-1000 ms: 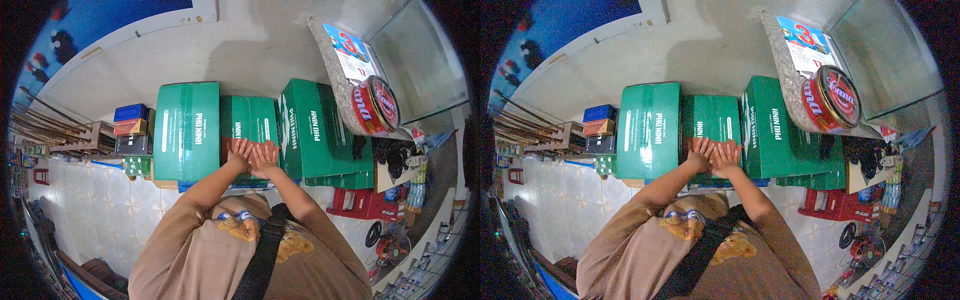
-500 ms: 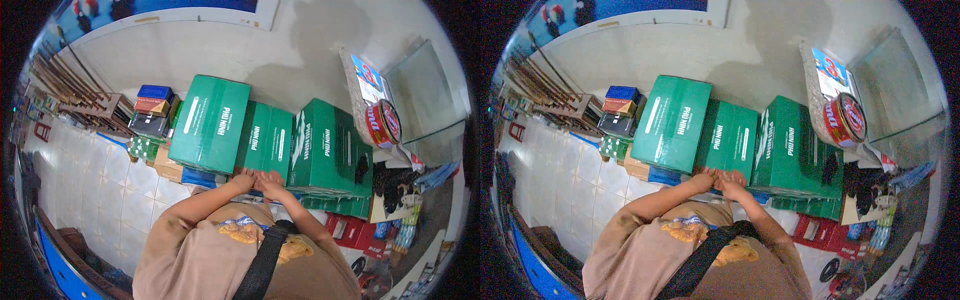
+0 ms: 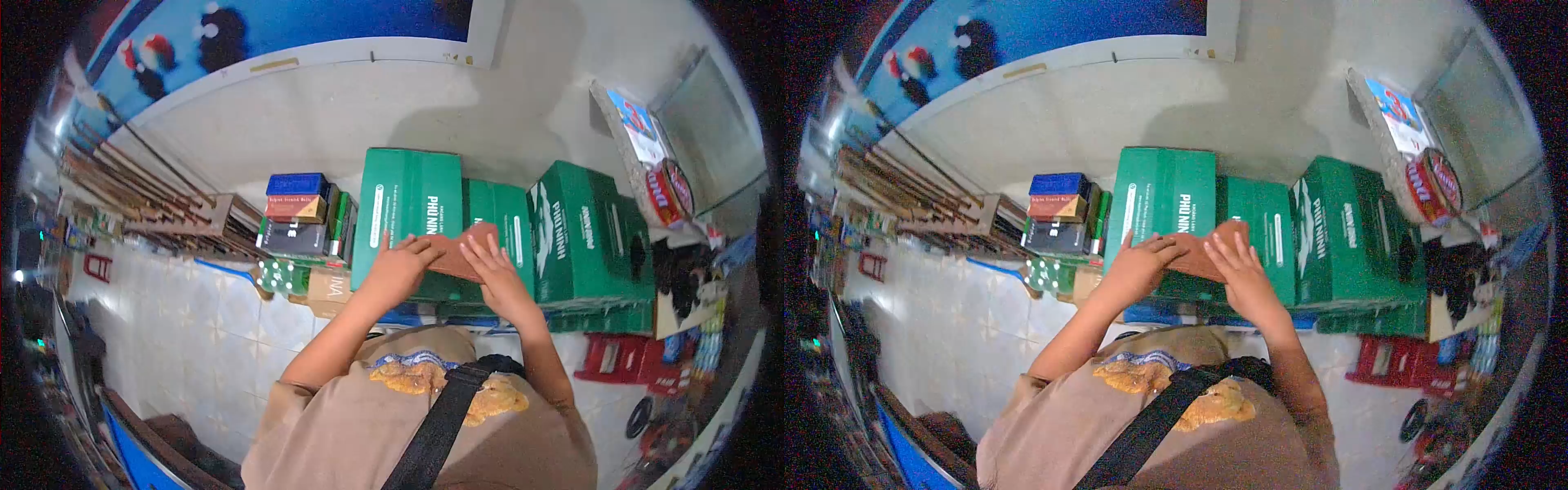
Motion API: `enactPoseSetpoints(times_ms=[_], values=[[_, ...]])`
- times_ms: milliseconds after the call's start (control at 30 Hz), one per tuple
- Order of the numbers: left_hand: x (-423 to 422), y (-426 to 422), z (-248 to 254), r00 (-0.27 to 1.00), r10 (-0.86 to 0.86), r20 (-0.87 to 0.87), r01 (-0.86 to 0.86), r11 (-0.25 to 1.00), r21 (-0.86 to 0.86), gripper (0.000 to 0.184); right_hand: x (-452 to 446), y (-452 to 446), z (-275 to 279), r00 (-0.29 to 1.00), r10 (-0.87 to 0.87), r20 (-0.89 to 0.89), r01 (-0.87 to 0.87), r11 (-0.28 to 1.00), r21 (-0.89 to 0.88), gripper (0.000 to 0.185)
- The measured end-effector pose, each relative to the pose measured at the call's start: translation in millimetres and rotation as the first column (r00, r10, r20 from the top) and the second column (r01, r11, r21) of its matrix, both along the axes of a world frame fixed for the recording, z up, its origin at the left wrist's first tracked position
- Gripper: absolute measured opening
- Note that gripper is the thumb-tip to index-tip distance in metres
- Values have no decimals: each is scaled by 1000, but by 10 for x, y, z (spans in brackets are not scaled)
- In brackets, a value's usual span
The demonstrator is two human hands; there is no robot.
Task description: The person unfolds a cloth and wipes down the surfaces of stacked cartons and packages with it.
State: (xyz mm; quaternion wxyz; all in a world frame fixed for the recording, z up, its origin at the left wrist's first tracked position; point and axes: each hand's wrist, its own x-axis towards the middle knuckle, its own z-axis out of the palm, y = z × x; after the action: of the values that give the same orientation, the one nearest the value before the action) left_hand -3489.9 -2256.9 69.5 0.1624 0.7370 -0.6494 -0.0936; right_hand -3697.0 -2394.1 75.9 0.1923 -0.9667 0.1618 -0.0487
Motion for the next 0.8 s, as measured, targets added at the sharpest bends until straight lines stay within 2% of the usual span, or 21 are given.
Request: enactPoseSetpoints(times_ms=[33, 67, 100, 133, 167, 233, 367, 400, 500, 633, 733, 800], values=[[123, 91, -20, 999, 11, 50, -13, 999, 36, 42, 87, 120, -150, 1000, 0, -26, 0, 1000, 8, 79], [253, 159, -95, 998, -34, 46, 26, 985, 168, 48, 182, 252, -338, 999, -2, -51, 3, 1000, 19, 79], [347, 253, -329, 987, -84, 139, 50, 971, 232, 49, 294, 382, -548, 997, -2, -72, 4, 1000, 29, 79], [405, 392, -654, 963, -140, 232, 67, 953, 295, 51, 333, 477, -828, 984, 45, -175, -39, 999, 38, 86], [459, 531, -821, 924, -201, 326, 78, 932, 355, 53, 350, 614, -883, 976, 14, -217, -9, 1000, 23, 88], [483, 716, -838, 957, -214, 195, 134, 925, 356, 60, 472, 847, -945, 955, -56, -290, 57, 998, -6, 93], [660, 707, -756, 971, -236, 39, 206, 907, 368, 67, 692, 813, -861, 916, -99, -389, 164, 977, 136, 88], [661, 657, -737, 977, -214, 7, 204, 941, 269, 67, 738, 792, -922, 937, -131, -323, 179, 976, 124, 84], [603, 512, -830, 984, -132, -116, 140, 988, 65, 66, 850, 773, -1115, 981, -144, -132, 133, 987, -90, 84], [583, 385, -1185, 994, -79, 79, 86, 993, -85, 64, 953, 725, -1113, 989, -127, -82, 123, 991, -51, 88], [573, 328, -1203, 996, -30, 82, 38, 995, -97, 65, 1007, 474, -892, 990, -5, -138, -11, 993, -115, 91], [642, 288, -1188, 995, -50, 81, 57, 995, -84, 65, 1070, 343, -949, 994, -24, -102, 15, 995, -97, 91]])
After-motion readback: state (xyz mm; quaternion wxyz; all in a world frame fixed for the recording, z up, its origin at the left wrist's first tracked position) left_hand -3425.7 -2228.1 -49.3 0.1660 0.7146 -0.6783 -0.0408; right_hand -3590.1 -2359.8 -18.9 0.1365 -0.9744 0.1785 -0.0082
